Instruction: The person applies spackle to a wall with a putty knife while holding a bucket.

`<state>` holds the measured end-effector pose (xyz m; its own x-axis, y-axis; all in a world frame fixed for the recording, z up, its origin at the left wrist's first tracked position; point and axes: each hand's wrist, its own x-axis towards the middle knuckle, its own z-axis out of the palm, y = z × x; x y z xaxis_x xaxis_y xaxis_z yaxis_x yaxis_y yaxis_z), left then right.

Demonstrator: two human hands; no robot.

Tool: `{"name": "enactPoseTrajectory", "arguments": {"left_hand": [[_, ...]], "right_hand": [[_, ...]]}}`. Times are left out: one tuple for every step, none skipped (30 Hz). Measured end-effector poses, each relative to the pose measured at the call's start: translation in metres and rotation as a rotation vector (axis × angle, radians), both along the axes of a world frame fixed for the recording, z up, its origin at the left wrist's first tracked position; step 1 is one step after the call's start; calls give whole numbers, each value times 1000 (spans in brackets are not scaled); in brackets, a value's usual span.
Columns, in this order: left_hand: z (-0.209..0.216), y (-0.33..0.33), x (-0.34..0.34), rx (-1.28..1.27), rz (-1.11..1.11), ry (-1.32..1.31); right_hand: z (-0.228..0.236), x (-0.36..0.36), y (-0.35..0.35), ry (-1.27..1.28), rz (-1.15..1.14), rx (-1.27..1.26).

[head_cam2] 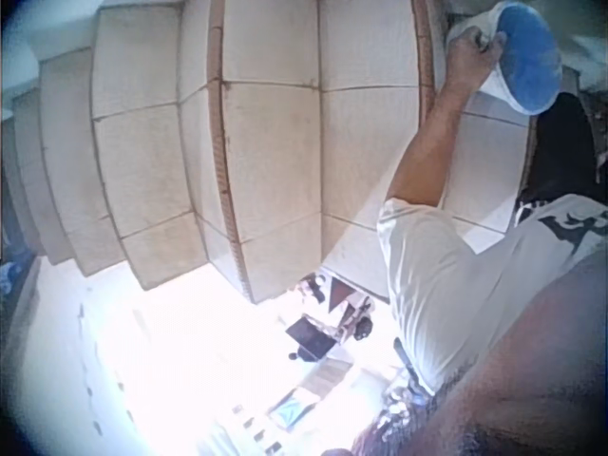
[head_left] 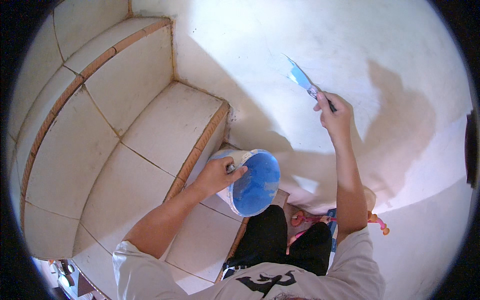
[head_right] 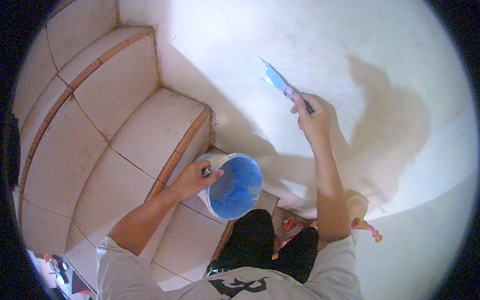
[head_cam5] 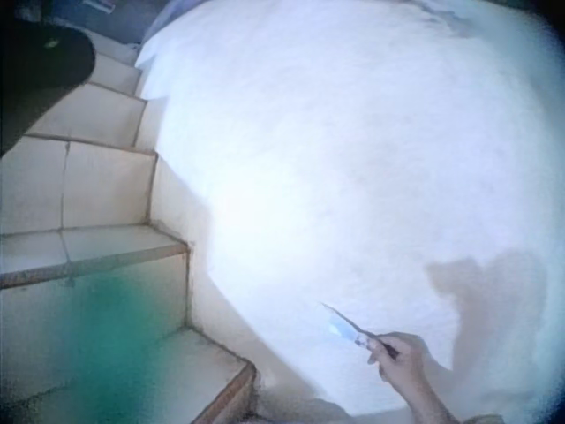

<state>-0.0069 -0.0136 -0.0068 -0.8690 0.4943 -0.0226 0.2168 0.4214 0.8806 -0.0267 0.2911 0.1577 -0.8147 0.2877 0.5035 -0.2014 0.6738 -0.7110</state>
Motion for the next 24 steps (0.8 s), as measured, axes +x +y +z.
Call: {"name": "enactPoseTrajectory", "arguments": {"left_hand": [[-2, -1, 1, -9, 5, 9], [0, 0, 1, -14, 3, 20], [1, -1, 1, -21, 7, 32], [-1, -1, 1, -24, -5, 27], [-3, 1, -1, -27, -21, 27], [-5, 1, -2, -31, -36, 26], [-6, 0, -2, -29, -25, 43], [-6, 1, -2, -25, -21, 64], [-4, 2, -2, -24, -20, 87], [-2, 3, -2, -16, -22, 74], [-1, 3, -2, -13, -18, 60], [0, 2, -2, -10, -17, 46], [0, 1, -2, -2, -18, 41], [0, 2, -2, 11, -18, 34], [0, 3, -1, 24, -20, 28], [2, 4, -2, -3, -20, 34], [6, 5, -1, -30, -18, 34], [7, 3, 1, -60, -8, 31], [5, 2, 2, -50, 1, 32], [4, -2, 3, -45, 16, 34], [2, -1, 3, -30, 19, 40], [1, -1, 3, -31, 15, 36], [1, 0, 2, -29, 9, 33], [1, 1, 2, -28, 0, 32]], "right_hand": [[0, 7, 5, 4, -22, 44], [1, 16, 12, 10, -51, 94], [1, 25, 18, 9, -50, 82], [0, 34, 23, 8, -49, 69], [2, 39, 24, 11, -51, 55], [3, 38, 21, 3, -40, 38], [2, 35, 18, -7, -28, 19], [2, 35, 13, -14, -24, 1], [2, 31, 8, -11, -3, 1], [1, 20, 2, -9, 18, 0], [0, 10, -4, -9, 44, -5], [-1, 4, -11, -26, 42, -6], [-2, -2, -18, -44, 39, -6], [-2, -7, -19, -63, 36, -2], [-6, -12, -12, 12, 60, 88], [-4, -10, -4, 19, 29, 104], [-3, -6, 1, 19, 2, 121], [-1, -2, 5, 17, -17, 134], [3, 4, 13, 33, -21, 186], [9, 13, 21, 52, -18, 233], [17, 24, 32, 72, -28, 290], [24, 36, 37, 60, -43, 261], [33, 48, 41, 49, -61, 235], [37, 55, 44, 40, -83, 207]]}}
